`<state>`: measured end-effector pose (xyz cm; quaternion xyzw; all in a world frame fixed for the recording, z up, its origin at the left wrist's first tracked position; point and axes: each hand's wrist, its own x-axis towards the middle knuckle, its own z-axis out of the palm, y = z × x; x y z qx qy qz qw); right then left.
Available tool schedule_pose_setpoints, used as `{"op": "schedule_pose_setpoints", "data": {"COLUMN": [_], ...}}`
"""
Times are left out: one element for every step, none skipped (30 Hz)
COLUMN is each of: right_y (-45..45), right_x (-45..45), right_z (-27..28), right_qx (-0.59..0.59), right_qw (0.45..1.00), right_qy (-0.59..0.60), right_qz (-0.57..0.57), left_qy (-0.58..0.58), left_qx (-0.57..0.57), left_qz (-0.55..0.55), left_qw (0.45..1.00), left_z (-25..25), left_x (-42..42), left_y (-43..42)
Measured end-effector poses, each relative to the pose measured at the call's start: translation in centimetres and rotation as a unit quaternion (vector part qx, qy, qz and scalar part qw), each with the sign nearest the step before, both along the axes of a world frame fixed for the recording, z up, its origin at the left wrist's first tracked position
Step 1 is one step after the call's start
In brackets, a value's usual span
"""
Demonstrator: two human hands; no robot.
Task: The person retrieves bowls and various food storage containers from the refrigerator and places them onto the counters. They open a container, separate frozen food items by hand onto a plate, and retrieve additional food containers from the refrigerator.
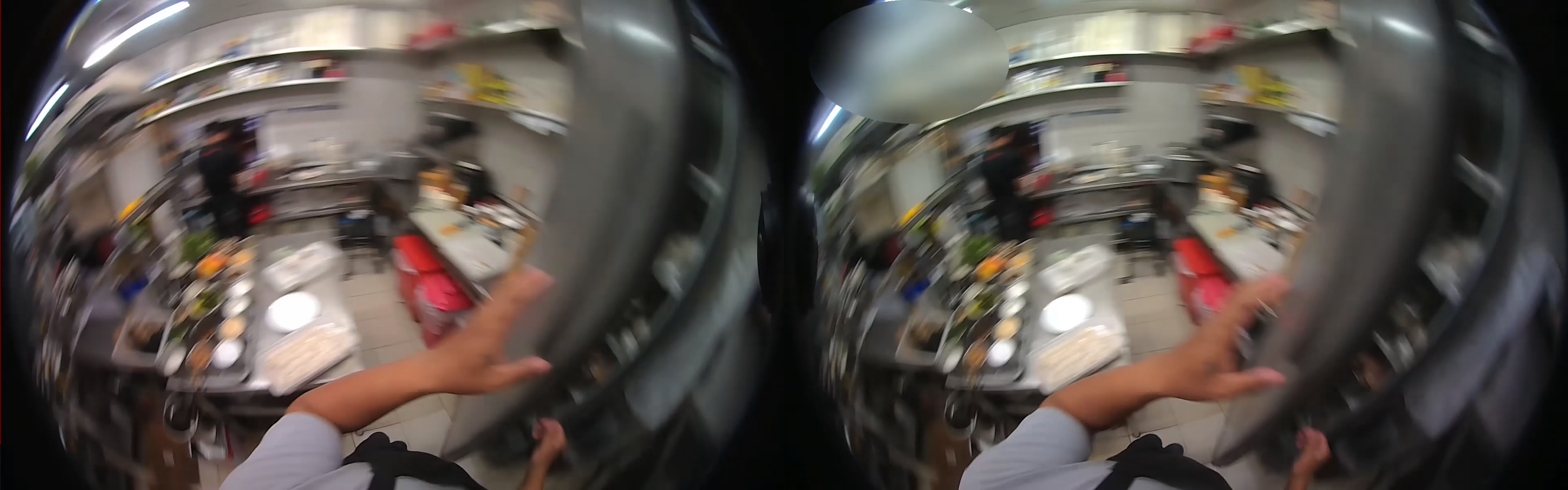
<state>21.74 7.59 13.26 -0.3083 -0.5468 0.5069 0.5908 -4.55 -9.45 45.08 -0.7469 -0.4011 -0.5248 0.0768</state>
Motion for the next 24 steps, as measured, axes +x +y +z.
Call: {"op": "schedule_pose_setpoints", "data": {"right_y": [-1.0, -0.8, -1.2, -1.2, -1.0, -0.1, 0.6, 1.1, 1.8, 1.1, 1.8, 2.8, 2.9, 3.3, 4.0, 4.7, 5.4, 6.1, 7.3, 8.1, 8.7, 9.7, 10.9, 11.9], "right_x": [-0.1, 0.8, 2.1, 3.8, 5.7, 7.6, 9.7, 12.1, 14.4, 15.7, 17.4, 18.5, 18.3, 17.4, 16.9, 15.7, 14.7, 13.2, 12.4, 10.6, 8.4, 6.8, 5.1, 3.3], "right_z": [1.0, 0.8, 2.7, 4.0, 4.4, 5.0, 5.1, 5.9, 6.5, 6.5, 8.0, 10.2, 13.5, 17.2, 20.0, 23.2, 25.9, 28.8, 31.0, 33.7, 36.4, 39.0, 41.8, 44.4], "right_qx": [-0.01, 0.016, -0.002, -0.022, -0.029, -0.032, -0.034, -0.067, -0.057, -0.042, -0.018, 0.007, 0.054, 0.101, 0.136, 0.169, 0.197, 0.236, 0.268, 0.301, 0.332, 0.373, 0.416, 0.431], "right_qw": [0.997, 0.989, 0.99, 0.988, 0.984, 0.981, 0.978, 0.966, 0.956, 0.944, 0.929, 0.913, 0.897, 0.877, 0.872, 0.871, 0.851, 0.839, 0.82, 0.796, 0.77, 0.751, 0.728, 0.719], "right_qy": [-0.056, -0.105, -0.108, -0.115, -0.109, -0.107, -0.079, -0.091, -0.101, -0.111, -0.129, -0.148, -0.168, -0.186, -0.184, -0.175, -0.206, -0.221, -0.257, -0.276, -0.296, -0.315, -0.332, -0.339], "right_qz": [-0.058, -0.1, -0.086, -0.098, -0.134, -0.161, -0.19, -0.231, -0.269, -0.309, -0.345, -0.38, -0.406, -0.431, -0.432, -0.428, -0.441, -0.437, -0.436, -0.447, -0.457, -0.445, -0.433, -0.426], "left_qy": [-0.016, -0.031, -0.052, -0.077, -0.114, -0.155, -0.21, -0.267, -0.26, -0.254, -0.27, -0.287, -0.289, -0.289, -0.305, -0.322, -0.317, -0.302, -0.296, -0.289, -0.273, -0.257, -0.267, -0.294], "left_qx": [-0.011, -0.022, -0.027, -0.029, -0.01, 0.012, 0.011, 0.01, 0.027, 0.047, 0.07, 0.093, 0.14, 0.187, 0.204, 0.221, 0.235, 0.257, 0.261, 0.263, 0.27, 0.277, 0.275, 0.254], "left_qz": [0.007, 0.022, 0.042, 0.075, 0.094, 0.124, 0.124, 0.127, 0.188, 0.244, 0.259, 0.274, 0.255, 0.236, 0.23, 0.225, 0.264, 0.31, 0.348, 0.386, 0.419, 0.45, 0.444, 0.451], "left_qw": [1.0, 0.999, 0.997, 0.994, 0.989, 0.98, 0.97, 0.955, 0.947, 0.935, 0.925, 0.913, 0.912, 0.909, 0.901, 0.893, 0.88, 0.864, 0.85, 0.836, 0.823, 0.809, 0.81, 0.803], "left_z": [-0.3, -0.4, -0.7, -1.2, -1.9, -2.4, -2.9, -3.5, -4.5, -5.9, -5.8, -5.6, -5.2, -4.7, -4.8, -5.1, -5.3, -5.0, -5.2, -5.7, -6.1, -6.4, -6.9, -7.0], "left_x": [0.3, 0.2, 0.2, 0.1, -0.4, -1.1, -2.0, -3.2, -4.9, -7.4, -8.6, -9.5, -10.2, -11.0, -12.2, -13.5, -14.8, -15.6, -17.2, -19.0, -20.7, -22.5, -24.3, -25.5], "left_y": [0.5, 1.2, 1.9, 2.3, 2.8, 3.6, 4.0, 4.4, 4.5, 3.6, 4.0, 4.3, 4.7, 5.2, 5.6, 6.1, 6.5, 6.8, 7.1, 7.3, 7.4, 7.5, 7.7, 7.9]}}
